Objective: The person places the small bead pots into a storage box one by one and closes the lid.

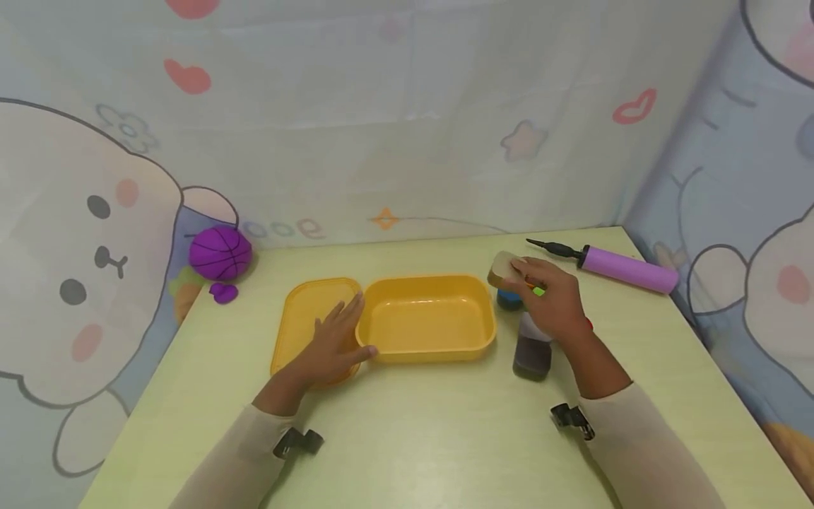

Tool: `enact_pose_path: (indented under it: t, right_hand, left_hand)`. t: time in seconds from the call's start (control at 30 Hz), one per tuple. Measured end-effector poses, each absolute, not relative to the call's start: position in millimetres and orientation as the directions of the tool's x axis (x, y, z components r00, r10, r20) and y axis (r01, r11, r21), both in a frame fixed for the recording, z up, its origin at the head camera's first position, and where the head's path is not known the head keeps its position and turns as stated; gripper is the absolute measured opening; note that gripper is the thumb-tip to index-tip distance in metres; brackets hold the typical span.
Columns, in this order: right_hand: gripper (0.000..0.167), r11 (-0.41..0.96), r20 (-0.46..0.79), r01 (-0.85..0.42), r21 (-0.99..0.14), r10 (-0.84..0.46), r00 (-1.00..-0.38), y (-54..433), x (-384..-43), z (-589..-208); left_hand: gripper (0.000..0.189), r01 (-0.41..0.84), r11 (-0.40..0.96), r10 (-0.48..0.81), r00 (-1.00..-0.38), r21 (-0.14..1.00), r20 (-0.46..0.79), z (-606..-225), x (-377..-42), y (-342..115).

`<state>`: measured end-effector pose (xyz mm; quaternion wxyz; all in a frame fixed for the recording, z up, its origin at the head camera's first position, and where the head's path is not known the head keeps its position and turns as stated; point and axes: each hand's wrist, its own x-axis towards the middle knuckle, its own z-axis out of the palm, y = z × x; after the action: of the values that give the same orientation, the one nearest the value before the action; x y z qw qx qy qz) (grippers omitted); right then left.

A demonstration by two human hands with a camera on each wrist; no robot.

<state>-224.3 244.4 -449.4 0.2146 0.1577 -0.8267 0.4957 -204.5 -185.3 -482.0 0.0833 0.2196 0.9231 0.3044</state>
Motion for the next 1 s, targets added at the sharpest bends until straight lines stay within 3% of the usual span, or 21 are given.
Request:
enact_pose_path:
  t: [0.4, 1.0]
  right_hand:
    - [0.039, 0.400, 0.460, -0.485, -0.778, -0.164, -0.873, 188.1, -234.9, -444.4]
    - [0.038, 0.454, 0.351, -0.434, -0.778, -0.260, -0.900, 119.6, -245.1, -451.3]
  left_hand:
    - [0.105, 0.350, 0.726, 0.453, -0.891, 0.591, -0.029, -481.9, -204.4, -186.2]
    - [0.104, 0.355, 0.742, 0.440, -0.898, 0.569, -0.013, -484.2, -205.9, -185.6]
